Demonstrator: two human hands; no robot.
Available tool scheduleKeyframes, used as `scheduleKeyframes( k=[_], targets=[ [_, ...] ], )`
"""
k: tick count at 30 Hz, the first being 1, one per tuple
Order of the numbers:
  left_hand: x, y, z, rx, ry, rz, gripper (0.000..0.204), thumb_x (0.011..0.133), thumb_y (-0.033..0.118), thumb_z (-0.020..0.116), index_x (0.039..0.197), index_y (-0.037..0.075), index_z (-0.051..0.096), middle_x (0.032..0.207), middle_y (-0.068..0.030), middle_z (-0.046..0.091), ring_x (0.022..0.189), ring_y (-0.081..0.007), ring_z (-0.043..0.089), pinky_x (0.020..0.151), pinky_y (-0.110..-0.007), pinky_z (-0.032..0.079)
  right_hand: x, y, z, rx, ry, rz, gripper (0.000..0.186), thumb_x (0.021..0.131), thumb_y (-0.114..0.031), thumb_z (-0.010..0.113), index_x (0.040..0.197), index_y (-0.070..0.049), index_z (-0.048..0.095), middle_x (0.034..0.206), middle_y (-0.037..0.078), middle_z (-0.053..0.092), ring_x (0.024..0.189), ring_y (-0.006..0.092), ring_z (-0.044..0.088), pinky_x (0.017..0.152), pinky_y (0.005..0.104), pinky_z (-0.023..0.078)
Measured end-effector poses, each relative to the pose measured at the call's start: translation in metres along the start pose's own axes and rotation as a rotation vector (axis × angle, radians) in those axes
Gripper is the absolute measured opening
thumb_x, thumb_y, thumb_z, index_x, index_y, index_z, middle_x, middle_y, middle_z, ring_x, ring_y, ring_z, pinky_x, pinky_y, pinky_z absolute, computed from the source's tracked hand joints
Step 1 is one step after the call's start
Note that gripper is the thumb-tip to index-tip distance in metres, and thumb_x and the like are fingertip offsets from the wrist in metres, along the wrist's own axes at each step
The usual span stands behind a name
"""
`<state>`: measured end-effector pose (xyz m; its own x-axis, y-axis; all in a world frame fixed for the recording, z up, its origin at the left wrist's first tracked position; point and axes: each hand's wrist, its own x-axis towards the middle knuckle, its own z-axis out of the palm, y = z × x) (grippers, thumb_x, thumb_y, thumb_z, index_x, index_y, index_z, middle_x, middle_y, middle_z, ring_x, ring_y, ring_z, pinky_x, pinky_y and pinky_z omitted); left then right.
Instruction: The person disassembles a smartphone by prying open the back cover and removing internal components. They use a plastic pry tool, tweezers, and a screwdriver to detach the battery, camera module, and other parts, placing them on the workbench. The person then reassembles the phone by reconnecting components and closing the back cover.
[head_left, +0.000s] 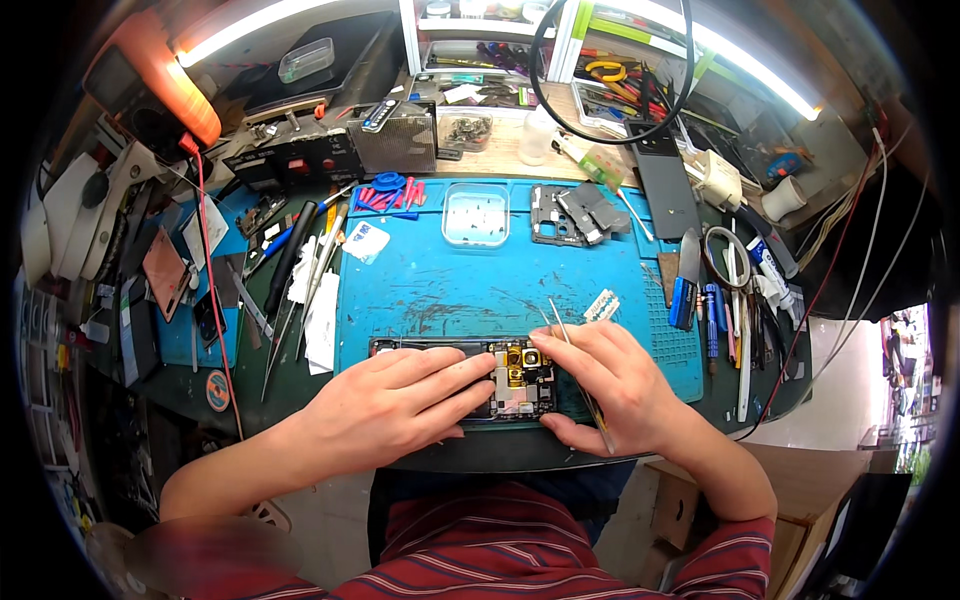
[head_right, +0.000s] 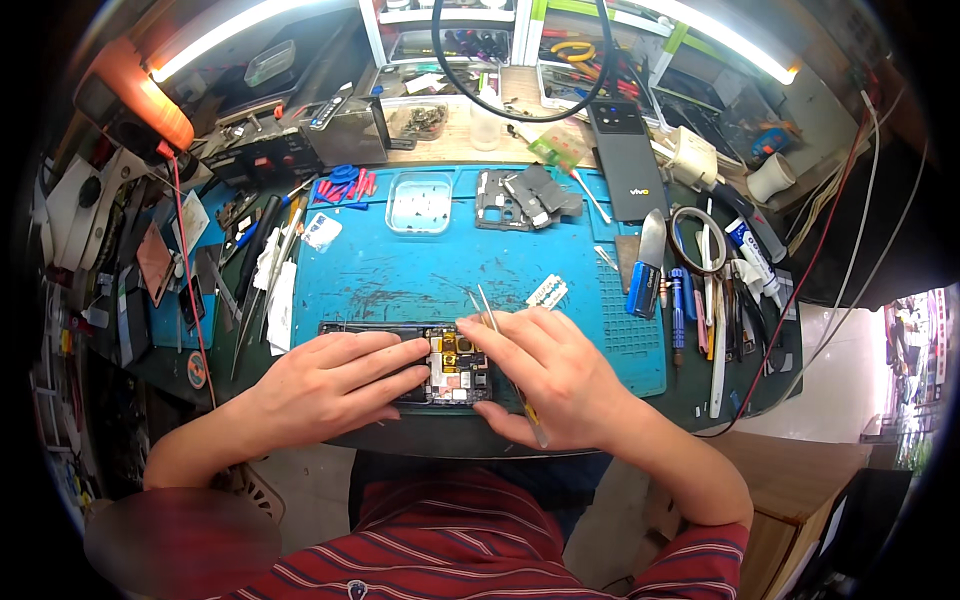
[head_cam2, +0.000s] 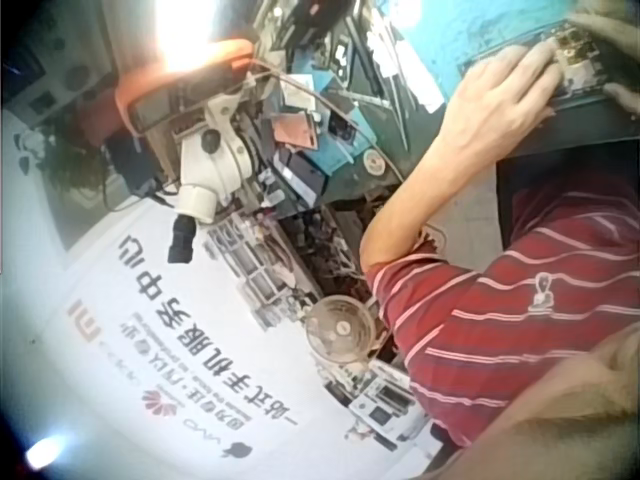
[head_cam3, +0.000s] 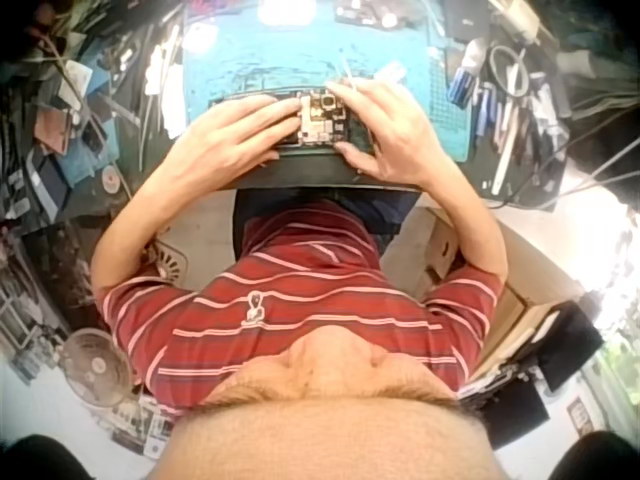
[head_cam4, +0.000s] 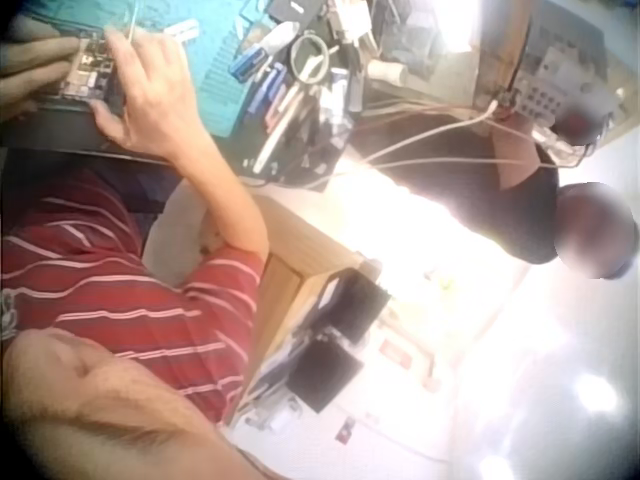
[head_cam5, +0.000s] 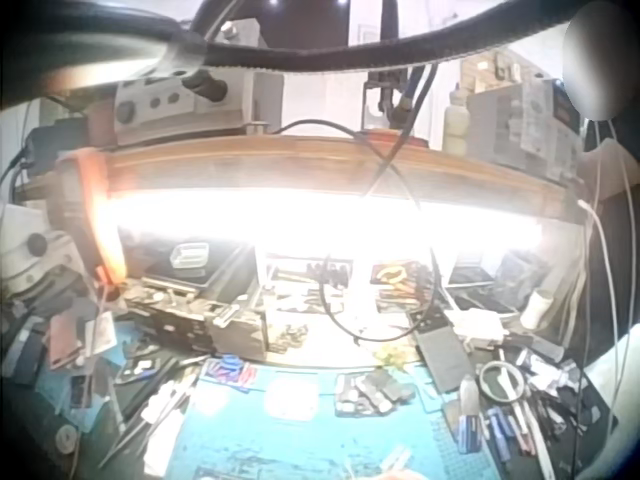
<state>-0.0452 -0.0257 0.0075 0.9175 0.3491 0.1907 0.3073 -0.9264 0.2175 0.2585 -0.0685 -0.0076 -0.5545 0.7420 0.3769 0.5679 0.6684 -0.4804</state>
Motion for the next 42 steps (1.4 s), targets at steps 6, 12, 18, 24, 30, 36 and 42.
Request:
scheduleKeyframes(
  k=[6, 12, 18, 24, 30, 36, 42],
  targets=[
    [-0.003, -0.001, 0.001, 0.048, 0.003, 0.033, 0.06, 0.08, 0.023, 0.08, 0.137, 0.009, 0.066, 0.152, -0.0078, 0.06, 0.129, -0.0243, 0.063, 0.097, -0.036, 0.058, -0.001, 0.0, 0.001, 0.01, 0.001, 0.032, 0.078, 0.076, -0.022, 0.086, 0.146, -0.002, 0.058, 0.129, 0.018, 0.065, 0.105, 0.036, 0.065, 0.092, 0.0443, 0.054],
    [-0.004, -0.004, 0.0, 0.068, 0.016, 0.063, 0.058, 0.081, 0.024, 0.077, 0.136, 0.011, 0.066, 0.152, -0.0088, 0.061, 0.128, -0.0248, 0.064, 0.096, -0.037, 0.059, -0.002, 0.0, 0.001, 0.01, 0.01, 0.03, 0.078, 0.076, -0.022, 0.086, 0.146, -0.004, 0.058, 0.129, 0.018, 0.065, 0.105, 0.036, 0.065, 0.092, 0.0446, 0.053],
    [-0.004, -0.004, 0.0, 0.049, 0.034, 0.065, 0.057, 0.08, 0.023, 0.078, 0.134, 0.01, 0.067, 0.15, -0.0094, 0.061, 0.127, -0.0256, 0.065, 0.095, -0.037, 0.06, -0.002, 0.0, 0.001, 0.005, -0.017, 0.036, 0.078, 0.077, -0.024, 0.086, 0.147, -0.004, 0.058, 0.13, 0.017, 0.065, 0.106, 0.0362, 0.064, 0.092, 0.0447, 0.053],
    [0.009, 0.003, 0.004, -0.153, 0.184, -0.091, 0.046, 0.08, 0.014, 0.084, 0.124, 0.007, 0.071, 0.13, -0.01, 0.071, 0.109, -0.0274, 0.071, 0.088, -0.037, 0.061, -0.003, 0.001, 0.001, 0.016, -0.01, 0.028, 0.079, 0.079, -0.026, 0.088, 0.147, -0.002, 0.057, 0.13, 0.017, 0.065, 0.106, 0.0361, 0.064, 0.092, 0.0447, 0.053],
    [0.032, 0.006, 0.018, -0.2, 0.304, -0.194, 0.041, 0.08, 0.01, 0.086, 0.117, 0.003, 0.07, 0.111, -0.0104, 0.074, 0.091, -0.0305, 0.071, 0.079, -0.04, 0.06, -0.004, 0.002, 0.002, 0.033, 0.0, 0.04, 0.079, 0.079, -0.027, 0.088, 0.147, -0.003, 0.057, 0.13, 0.017, 0.065, 0.106, 0.0357, 0.064, 0.092, 0.0445, 0.053],
    [0.038, 0.005, -0.001, -0.391, 0.116, -0.308, 0.077, 0.076, 0.021, 0.093, 0.143, 0.004, 0.059, 0.125, -0.0131, 0.069, 0.122, -0.0359, 0.061, 0.101, -0.045, 0.052, -0.004, 0.002, 0.002, 0.04, -0.006, 0.053, 0.079, 0.079, -0.026, 0.088, 0.148, -0.003, 0.058, 0.131, 0.017, 0.066, 0.108, 0.0356, 0.064, 0.093, 0.0448, 0.053],
    [0.03, -0.008, 0.007, -0.391, 0.099, -0.237, 0.082, 0.078, 0.023, 0.091, 0.148, 0.001, 0.054, 0.127, -0.015, 0.068, 0.122, -0.0366, 0.062, 0.101, -0.046, 0.051, -0.003, -0.001, 0.001, 0.031, -0.01, 0.061, 0.079, 0.079, -0.026, 0.088, 0.148, -0.003, 0.058, 0.132, 0.016, 0.066, 0.109, 0.036, 0.064, 0.095, 0.0448, 0.053]
  ],
)
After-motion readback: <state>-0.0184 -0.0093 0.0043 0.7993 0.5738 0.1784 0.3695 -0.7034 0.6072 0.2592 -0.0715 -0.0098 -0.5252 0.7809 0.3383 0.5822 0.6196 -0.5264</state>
